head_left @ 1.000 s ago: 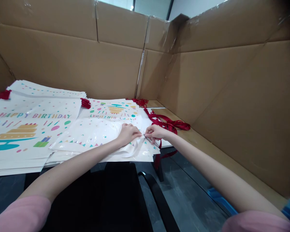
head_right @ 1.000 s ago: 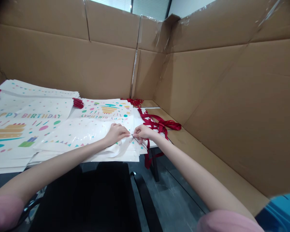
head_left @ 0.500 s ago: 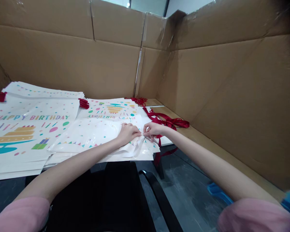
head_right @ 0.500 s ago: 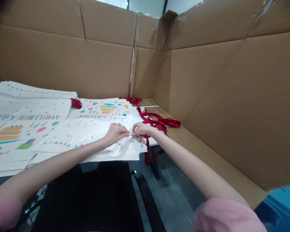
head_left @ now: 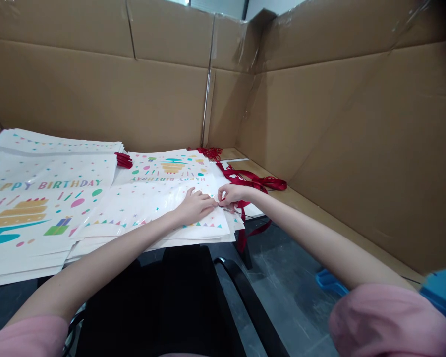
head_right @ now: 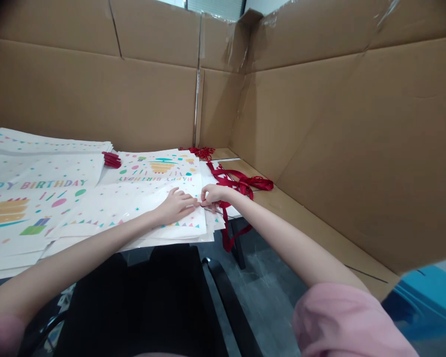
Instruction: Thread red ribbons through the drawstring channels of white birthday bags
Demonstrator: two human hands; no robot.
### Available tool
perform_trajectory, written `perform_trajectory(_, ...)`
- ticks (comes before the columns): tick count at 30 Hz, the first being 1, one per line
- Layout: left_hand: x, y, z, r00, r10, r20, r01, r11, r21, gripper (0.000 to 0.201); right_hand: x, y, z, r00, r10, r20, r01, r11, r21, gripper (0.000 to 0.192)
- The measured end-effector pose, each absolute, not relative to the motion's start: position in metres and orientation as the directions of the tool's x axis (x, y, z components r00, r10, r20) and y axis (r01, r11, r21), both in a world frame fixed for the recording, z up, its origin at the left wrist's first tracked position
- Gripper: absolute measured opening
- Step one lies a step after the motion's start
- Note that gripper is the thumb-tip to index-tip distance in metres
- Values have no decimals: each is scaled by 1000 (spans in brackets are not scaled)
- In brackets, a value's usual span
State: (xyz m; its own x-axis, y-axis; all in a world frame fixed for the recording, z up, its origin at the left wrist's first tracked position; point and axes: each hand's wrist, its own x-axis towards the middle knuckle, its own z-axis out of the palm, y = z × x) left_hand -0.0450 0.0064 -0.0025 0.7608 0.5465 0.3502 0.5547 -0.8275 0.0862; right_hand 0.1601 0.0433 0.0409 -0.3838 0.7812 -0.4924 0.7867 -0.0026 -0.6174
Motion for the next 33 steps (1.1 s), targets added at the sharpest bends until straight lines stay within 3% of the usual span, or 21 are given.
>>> perform_trajectory(7,-42,2,-1,777,532,338,566,-824,-4,32,167,32,31,-326,851,-412,753,-29,-657,14)
perform_trajectory(18,-42,3,-1,776,533,337,563,-826,11,30,183,1,20,-334,876,-347,733,10,-680,39)
perform_trajectory(25,-43,4,-2,780,531,331,557,-830,18,29,195,-19,5,-295,922,-249,743,57,-667,34)
perform_trajectory(33,-43,3,-2,773,540,334,559,-828,43,30,206,-13,12,-368,866,-339,727,41,-685,40)
